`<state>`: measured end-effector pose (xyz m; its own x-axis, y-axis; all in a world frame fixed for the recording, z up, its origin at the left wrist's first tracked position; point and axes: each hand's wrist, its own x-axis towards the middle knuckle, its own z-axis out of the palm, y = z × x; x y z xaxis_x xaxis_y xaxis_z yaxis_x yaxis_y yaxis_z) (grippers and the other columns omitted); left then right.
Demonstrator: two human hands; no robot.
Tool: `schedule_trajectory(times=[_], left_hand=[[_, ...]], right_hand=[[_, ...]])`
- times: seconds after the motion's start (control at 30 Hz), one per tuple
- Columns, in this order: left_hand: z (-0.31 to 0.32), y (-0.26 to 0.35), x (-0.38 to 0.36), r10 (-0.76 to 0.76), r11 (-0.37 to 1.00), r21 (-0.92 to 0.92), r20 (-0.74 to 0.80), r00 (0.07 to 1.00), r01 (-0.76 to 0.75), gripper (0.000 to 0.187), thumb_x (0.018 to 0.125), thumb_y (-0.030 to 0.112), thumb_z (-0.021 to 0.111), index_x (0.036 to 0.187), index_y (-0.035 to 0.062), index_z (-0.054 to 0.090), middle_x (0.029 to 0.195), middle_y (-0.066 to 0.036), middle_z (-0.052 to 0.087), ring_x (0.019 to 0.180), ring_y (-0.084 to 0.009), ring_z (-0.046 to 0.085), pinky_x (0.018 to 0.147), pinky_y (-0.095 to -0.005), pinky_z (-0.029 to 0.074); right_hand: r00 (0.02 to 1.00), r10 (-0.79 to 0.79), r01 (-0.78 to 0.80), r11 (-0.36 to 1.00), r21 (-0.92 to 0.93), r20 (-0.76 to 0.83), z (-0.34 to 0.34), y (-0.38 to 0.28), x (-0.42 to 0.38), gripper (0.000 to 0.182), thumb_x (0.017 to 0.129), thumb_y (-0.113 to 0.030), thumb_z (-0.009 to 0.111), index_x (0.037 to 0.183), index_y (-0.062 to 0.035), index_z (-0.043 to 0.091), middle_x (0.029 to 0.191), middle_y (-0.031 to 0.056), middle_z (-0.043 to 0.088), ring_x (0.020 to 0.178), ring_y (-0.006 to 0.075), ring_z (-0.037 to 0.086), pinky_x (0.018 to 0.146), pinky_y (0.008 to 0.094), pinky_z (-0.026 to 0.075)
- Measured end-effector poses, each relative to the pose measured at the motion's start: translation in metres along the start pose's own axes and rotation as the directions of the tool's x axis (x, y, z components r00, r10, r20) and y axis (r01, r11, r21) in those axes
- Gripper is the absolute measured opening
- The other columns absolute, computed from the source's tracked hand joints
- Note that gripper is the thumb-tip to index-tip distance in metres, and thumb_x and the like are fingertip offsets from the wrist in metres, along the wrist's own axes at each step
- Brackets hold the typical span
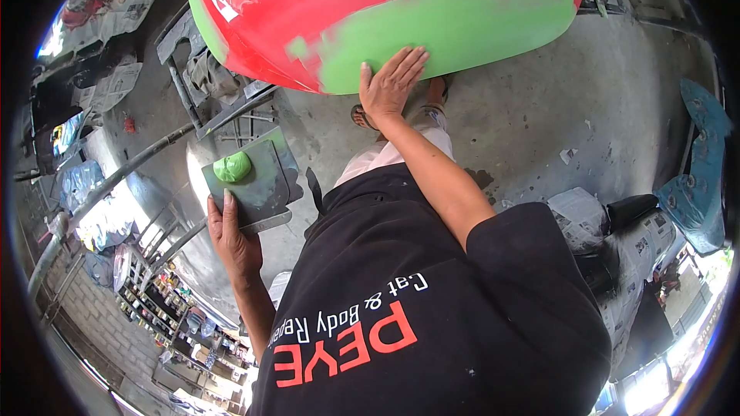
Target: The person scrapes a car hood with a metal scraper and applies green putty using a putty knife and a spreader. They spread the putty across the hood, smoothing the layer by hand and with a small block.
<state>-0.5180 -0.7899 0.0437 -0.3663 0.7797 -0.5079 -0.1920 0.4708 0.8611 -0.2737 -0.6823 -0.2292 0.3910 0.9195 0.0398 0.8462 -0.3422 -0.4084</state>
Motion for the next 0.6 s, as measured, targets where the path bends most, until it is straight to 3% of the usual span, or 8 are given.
schedule_trajectory(times=[0.13,0.27,0.4,0.53,0.6], left_hand=[[0.007,0.001,0.003,-0.003,1.000,0.000,0.015,1.000,0.003,0.043,0.105,0.022,0.059,0.140,0.0007,0.048,0.124,-0.007,0.063,0.108,-0.0130,0.062,0.096,-0.0290,0.050],[0.004,0.002,0.004,-0.003,1.000,0.005,0.054,0.999,0.003,0.043,0.104,0.021,0.059,0.141,0.0009,0.047,0.125,-0.007,0.063,0.110,-0.0133,0.061,0.097,-0.0296,0.049],[-0.005,-0.005,-0.003,0.010,1.000,-0.006,0.005,1.000,-0.010,0.041,0.105,0.021,0.057,0.141,0.0030,0.049,0.123,-0.009,0.064,0.109,-0.0167,0.065,0.093,-0.0319,0.055],[-0.016,-0.011,-0.008,0.021,0.999,0.029,-0.025,0.999,-0.021,0.045,0.104,0.022,0.058,0.144,0.0030,0.047,0.126,-0.010,0.063,0.111,-0.0181,0.064,0.094,-0.0335,0.055],[-0.011,-0.013,-0.010,0.001,1.000,-0.010,-0.042,0.999,-0.002,0.047,0.104,0.022,0.059,0.145,0.0027,0.046,0.127,-0.011,0.062,0.112,-0.0183,0.064,0.094,-0.0340,0.055]], right_hand=[[0.999,-0.029,0.028,1.000,-0.007,-0.017,-0.008,0.017,0.013,0.096,0.101,-0.052,0.043,0.150,0.0230,0.010,0.156,0.0468,0.008,0.148,0.0608,0.006,0.121,0.0629,0.013],[0.965,0.132,-0.142,0.989,-0.030,-0.225,-0.019,0.095,0.111,0.098,0.099,-0.053,0.047,0.152,0.0203,0.011,0.159,0.0432,0.007,0.150,0.0573,0.006,0.123,0.0598,0.010],[0.904,0.323,-0.313,0.946,0.081,-0.278,-0.038,0.185,0.207,0.097,0.099,-0.058,0.043,0.153,0.0182,0.013,0.161,0.0399,0.009,0.152,0.0538,0.007,0.123,0.0580,0.012],[0.892,0.355,-0.335,0.935,0.116,-0.279,-0.045,0.190,0.215,0.097,0.100,-0.058,0.042,0.153,0.0183,0.014,0.161,0.0398,0.010,0.152,0.0539,0.007,0.123,0.0575,0.012],[0.915,0.272,-0.278,0.960,0.025,-0.298,-0.031,0.163,0.190,0.098,0.100,-0.062,0.036,0.153,0.0179,0.014,0.161,0.0401,0.011,0.151,0.0547,0.009,0.122,0.0597,0.012]])
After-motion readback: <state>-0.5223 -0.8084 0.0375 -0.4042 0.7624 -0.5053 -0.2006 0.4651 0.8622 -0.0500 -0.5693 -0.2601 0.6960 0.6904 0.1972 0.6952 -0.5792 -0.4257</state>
